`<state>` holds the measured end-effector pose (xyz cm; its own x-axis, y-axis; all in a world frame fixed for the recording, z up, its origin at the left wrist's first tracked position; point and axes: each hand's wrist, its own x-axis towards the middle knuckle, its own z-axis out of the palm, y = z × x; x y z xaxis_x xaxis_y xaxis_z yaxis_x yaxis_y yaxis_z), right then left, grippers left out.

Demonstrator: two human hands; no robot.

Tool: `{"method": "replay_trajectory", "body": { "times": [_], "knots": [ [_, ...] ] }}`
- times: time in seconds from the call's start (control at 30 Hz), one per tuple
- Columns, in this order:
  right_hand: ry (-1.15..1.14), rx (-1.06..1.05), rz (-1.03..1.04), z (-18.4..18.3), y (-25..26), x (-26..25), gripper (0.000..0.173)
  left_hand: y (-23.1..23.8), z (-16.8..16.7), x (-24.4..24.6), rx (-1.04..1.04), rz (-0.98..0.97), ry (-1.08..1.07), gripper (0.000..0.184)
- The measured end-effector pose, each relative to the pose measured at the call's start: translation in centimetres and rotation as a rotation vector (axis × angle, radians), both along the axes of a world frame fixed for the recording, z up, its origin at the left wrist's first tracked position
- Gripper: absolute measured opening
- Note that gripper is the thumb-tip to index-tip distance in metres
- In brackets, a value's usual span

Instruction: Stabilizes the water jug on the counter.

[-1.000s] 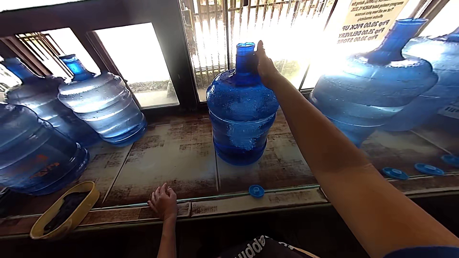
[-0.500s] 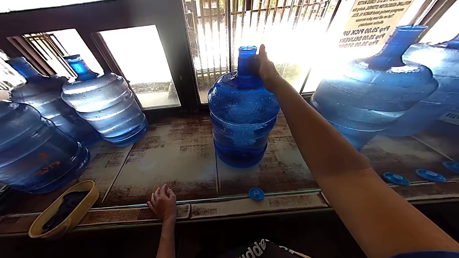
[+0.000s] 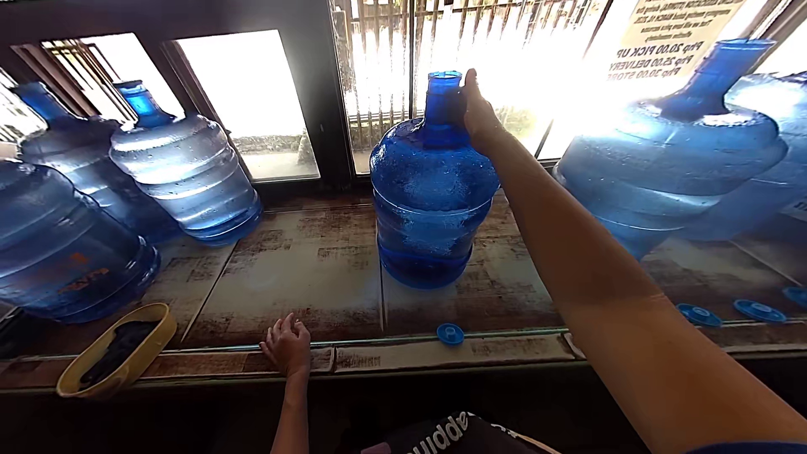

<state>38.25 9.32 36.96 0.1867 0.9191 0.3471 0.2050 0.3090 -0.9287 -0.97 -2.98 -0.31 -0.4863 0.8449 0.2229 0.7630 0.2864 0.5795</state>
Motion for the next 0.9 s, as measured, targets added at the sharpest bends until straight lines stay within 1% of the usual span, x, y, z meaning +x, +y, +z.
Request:
{"method": "replay_trajectory", "body": {
  "times": [0.13, 0.3, 0.6, 0.9],
  "knots": [
    [-0.012, 0.017, 0.024, -0.13, 0.12, 0.18, 0.075, 0.05, 0.11, 0.01, -0.011, -0.005, 0.000, 0.035],
    [0.002, 0.012, 0.001, -0.03, 0.04, 0.08, 0.075, 0.06, 0.31, 0.03, -0.035, -0.007, -0.001, 0.035],
    [-0.013, 0.028, 0.005, 0.09, -0.05, 0.04, 0.074, 0.06, 0.37, 0.03, -0.023, -0.018, -0.004, 0.034],
    [0.002, -0.010, -0.023, 0.29, -0.34, -0.17, 0.074, 0.07, 0.36, 0.03, -0.014, -0.020, -0.010, 0.033]
  ]
}}
